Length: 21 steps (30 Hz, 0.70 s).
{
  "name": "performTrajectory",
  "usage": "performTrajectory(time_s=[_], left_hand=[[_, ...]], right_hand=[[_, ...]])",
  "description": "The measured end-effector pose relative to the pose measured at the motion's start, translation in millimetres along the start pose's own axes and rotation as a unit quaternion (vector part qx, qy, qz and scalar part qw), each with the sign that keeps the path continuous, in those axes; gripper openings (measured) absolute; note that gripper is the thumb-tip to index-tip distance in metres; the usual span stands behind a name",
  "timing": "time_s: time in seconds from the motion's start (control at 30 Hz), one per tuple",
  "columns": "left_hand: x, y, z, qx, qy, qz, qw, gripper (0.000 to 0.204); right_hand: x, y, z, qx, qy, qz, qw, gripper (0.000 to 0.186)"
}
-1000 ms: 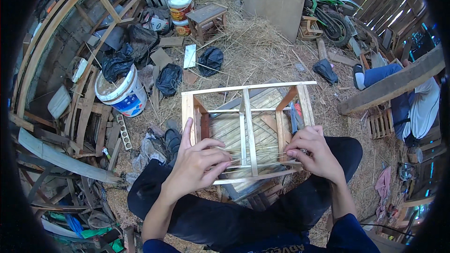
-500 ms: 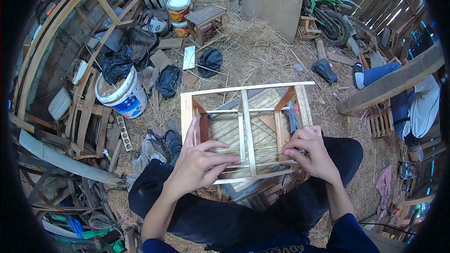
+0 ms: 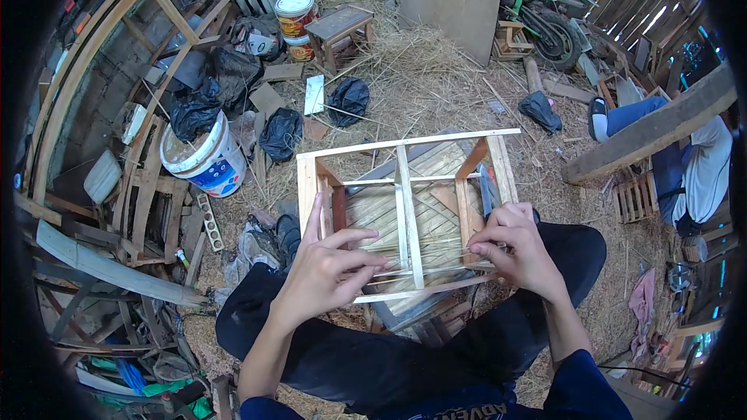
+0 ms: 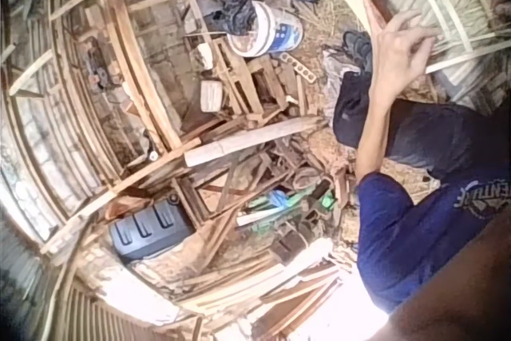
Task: The person is assembling a wooden bird cage frame by hand, using a knife to shave and trim thin wooden strips. They fit the strips into the frame slots and handle a long wooden rod while working on the floor.
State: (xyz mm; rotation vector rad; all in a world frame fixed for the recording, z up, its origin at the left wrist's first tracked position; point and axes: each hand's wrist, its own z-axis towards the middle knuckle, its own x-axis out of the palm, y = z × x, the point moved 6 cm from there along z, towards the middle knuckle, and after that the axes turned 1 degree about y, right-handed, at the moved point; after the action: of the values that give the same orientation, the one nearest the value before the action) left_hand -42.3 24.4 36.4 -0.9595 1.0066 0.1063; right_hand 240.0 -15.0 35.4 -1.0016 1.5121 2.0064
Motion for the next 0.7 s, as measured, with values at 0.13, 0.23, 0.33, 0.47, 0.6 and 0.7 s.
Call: performTrajectory(time_s=[0.13,0.23,0.33,0.47,0.6,0.7], left_hand=[[-11.1,13.2,-6.6,-0.036,-0.024,-0.025,0.999,0.007],[-16.6,17.9,-18.2,-0.044,0.009,0.018,0.999,0.006],[-13.9,18.3,-20.0,-0.061,0.004,-0.011,0.998,0.004],[-9.7,25.2,-19.6,-0.050,0.047,-0.095,0.993,0.014],[-10.6,27.3,-20.8,-0.028,0.057,-0.120,0.991,0.019],[-11.5,27.7,-22.2,-0.023,0.088,-0.121,0.988,0.021]], right_hand=[[-2.3,-1.9,-2.3,-0.008,-0.002,0.005,1.000,0.007],[-4.2,-2.2,-3.8,0.002,-0.006,0.020,1.000,0.007],[-4.1,-1.8,-3.5,-0.006,-0.017,0.025,1.000,0.007],[-4.7,-5.6,-2.5,-0.007,-0.012,0.025,1.000,0.007],[-6.7,-2.9,-2.9,-0.017,0.009,0.023,1.000,0.007],[-7.8,-2.8,-3.5,-0.010,0.024,0.016,1.000,0.007]])
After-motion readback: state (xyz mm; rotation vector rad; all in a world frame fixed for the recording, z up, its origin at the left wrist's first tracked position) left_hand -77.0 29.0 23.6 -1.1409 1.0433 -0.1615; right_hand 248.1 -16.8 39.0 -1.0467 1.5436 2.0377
